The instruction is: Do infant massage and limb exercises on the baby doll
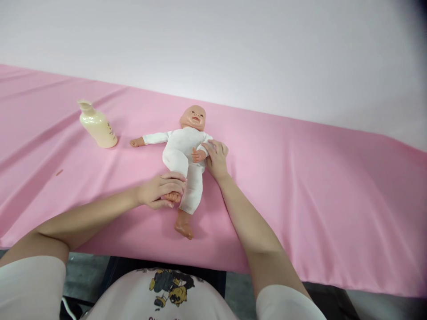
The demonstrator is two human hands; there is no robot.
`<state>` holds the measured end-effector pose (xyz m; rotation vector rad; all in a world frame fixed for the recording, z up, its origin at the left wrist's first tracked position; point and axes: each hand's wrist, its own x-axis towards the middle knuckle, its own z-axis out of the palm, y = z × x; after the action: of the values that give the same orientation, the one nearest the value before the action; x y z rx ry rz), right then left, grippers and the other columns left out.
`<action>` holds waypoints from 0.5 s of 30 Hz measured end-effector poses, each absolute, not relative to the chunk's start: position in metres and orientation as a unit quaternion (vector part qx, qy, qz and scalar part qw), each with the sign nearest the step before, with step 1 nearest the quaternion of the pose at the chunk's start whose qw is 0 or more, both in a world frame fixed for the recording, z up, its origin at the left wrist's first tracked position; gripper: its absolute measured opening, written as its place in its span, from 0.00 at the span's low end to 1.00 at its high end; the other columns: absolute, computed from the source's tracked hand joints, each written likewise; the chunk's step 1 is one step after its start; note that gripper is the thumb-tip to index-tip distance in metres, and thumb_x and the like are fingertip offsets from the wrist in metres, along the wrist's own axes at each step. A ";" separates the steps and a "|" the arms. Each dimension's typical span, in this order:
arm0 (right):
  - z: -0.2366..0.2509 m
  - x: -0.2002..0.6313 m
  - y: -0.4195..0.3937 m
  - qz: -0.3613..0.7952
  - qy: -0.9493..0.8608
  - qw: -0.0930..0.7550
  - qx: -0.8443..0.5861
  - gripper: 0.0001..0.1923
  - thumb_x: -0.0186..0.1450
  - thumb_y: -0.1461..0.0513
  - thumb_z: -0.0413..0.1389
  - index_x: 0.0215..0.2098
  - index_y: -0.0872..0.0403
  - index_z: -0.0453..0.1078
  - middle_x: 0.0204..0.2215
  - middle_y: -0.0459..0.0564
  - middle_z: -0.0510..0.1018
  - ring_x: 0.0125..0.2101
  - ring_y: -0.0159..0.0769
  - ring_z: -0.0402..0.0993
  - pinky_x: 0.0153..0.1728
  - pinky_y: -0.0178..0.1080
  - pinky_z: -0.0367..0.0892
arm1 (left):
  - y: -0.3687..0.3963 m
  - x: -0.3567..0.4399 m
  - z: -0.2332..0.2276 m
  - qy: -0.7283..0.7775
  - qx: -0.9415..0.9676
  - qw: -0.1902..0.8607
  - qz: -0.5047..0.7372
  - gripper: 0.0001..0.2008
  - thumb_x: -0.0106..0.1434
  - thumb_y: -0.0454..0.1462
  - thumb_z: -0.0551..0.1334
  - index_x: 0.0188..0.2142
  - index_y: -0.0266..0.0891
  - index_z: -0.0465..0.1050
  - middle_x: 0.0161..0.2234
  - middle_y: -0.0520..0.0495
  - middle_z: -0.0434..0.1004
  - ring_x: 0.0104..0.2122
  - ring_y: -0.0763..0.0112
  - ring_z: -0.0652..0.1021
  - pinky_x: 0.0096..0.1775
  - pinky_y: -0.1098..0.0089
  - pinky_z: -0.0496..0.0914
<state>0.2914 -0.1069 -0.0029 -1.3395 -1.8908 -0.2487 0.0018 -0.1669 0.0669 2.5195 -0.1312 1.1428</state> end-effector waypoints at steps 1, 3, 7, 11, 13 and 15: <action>-0.003 0.291 -0.106 -0.092 -0.741 0.408 -0.525 0.21 0.68 0.66 0.48 0.56 0.46 0.71 0.57 0.56 0.72 0.57 0.46 0.65 0.61 0.55 0.59 | -0.168 0.002 0.068 -0.046 0.894 0.180 0.408 0.21 0.73 0.52 0.51 0.46 0.37 0.70 0.37 0.40 0.80 0.50 0.58 0.77 0.51 0.59 0.77; -0.005 0.293 -0.104 -0.067 -0.723 0.446 -0.523 0.20 0.68 0.65 0.48 0.56 0.47 0.71 0.55 0.56 0.73 0.57 0.46 0.66 0.61 0.55 0.60 | -0.172 0.001 0.073 -0.048 0.894 0.169 0.412 0.20 0.74 0.51 0.51 0.47 0.37 0.70 0.37 0.40 0.80 0.49 0.59 0.77 0.50 0.60 0.77; -0.011 0.300 -0.095 0.022 -0.658 0.541 -0.523 0.20 0.69 0.59 0.49 0.59 0.49 0.66 0.57 0.58 0.71 0.61 0.47 0.66 0.65 0.58 0.58 | -0.180 0.000 0.084 -0.075 0.900 0.153 0.401 0.17 0.73 0.49 0.54 0.46 0.37 0.69 0.36 0.41 0.80 0.47 0.60 0.77 0.50 0.62 0.77; -0.022 0.309 -0.087 0.131 -0.562 0.629 -0.521 0.28 0.69 0.53 0.52 0.64 0.52 0.57 0.63 0.61 0.66 0.64 0.45 0.64 0.64 0.54 0.62 | -0.188 0.001 0.085 -0.085 0.901 0.166 0.391 0.16 0.72 0.49 0.56 0.46 0.38 0.68 0.35 0.43 0.80 0.43 0.61 0.79 0.50 0.61 0.77; -0.029 0.314 -0.082 0.167 -0.519 0.654 -0.524 0.25 0.70 0.52 0.51 0.61 0.53 0.59 0.59 0.60 0.70 0.59 0.43 0.70 0.61 0.53 0.66 | -0.193 0.004 0.080 -0.096 0.899 0.184 0.387 0.16 0.72 0.48 0.55 0.45 0.37 0.69 0.34 0.43 0.80 0.39 0.63 0.79 0.51 0.61 0.77; -0.036 0.319 -0.077 0.175 -0.514 0.671 -0.505 0.22 0.72 0.52 0.49 0.60 0.53 0.60 0.55 0.58 0.73 0.54 0.40 0.73 0.58 0.52 0.70 | -0.200 0.007 0.073 -0.106 0.894 0.212 0.380 0.17 0.72 0.48 0.55 0.45 0.36 0.69 0.33 0.42 0.80 0.37 0.64 0.80 0.52 0.61 0.77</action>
<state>0.3193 -0.0768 -0.0362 -1.1379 -1.1576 0.3948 0.0067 -0.1997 0.0728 2.4835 -0.2950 1.0564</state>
